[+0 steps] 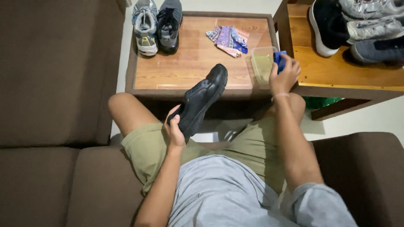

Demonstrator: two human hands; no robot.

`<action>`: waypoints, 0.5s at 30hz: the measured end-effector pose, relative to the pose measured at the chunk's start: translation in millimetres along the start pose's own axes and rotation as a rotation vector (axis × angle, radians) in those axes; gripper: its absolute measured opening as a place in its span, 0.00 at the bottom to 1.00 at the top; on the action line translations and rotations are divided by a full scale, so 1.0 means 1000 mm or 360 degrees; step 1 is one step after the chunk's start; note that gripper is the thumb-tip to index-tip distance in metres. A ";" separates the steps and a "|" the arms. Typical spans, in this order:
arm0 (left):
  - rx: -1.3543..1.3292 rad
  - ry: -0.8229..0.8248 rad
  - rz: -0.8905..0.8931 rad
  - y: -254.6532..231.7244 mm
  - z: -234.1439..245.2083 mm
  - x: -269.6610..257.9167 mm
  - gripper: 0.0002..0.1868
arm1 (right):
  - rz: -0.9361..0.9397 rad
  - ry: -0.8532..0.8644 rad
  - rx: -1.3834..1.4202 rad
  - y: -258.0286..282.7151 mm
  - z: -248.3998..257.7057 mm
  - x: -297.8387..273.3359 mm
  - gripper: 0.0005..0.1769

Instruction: Cleaning and polishing a black leather shoe using a blue sponge applicator while sitting on a sofa.

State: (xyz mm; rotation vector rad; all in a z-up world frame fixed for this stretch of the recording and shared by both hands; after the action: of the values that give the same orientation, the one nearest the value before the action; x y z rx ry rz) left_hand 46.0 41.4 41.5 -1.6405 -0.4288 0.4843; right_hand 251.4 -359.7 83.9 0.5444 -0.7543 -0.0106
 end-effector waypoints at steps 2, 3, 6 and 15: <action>0.0158 -0.0005 0.0034 0.003 0.003 0.003 0.25 | -0.0075 0.0226 -0.0082 -0.034 -0.035 0.010 0.23; 0.0304 -0.0010 0.0060 0.006 0.004 0.004 0.25 | -0.0139 0.0443 -0.0165 -0.053 -0.055 0.013 0.23; 0.0399 -0.0026 0.0104 0.009 0.004 0.006 0.26 | -0.0207 0.0414 -0.0269 -0.058 -0.067 0.016 0.24; -0.0045 -0.0033 -0.0092 0.006 -0.003 0.002 0.25 | -0.0143 0.0272 -0.0163 -0.025 -0.040 0.012 0.23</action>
State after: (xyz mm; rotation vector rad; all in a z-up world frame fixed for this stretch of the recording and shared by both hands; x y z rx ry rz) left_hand 49.2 38.7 36.2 -1.6469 -0.4993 0.4541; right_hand 291.2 -365.0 55.8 0.4744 -0.5589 -0.0848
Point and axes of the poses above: each hand's wrist, its own x-axis towards the middle knuckle, its own z-axis out of the back of the hand, y = z × x, the point moved 7 cm from there along x, towards the middle knuckle, and after that the axes turned 6 degrees about x, right-handed, at the moved point
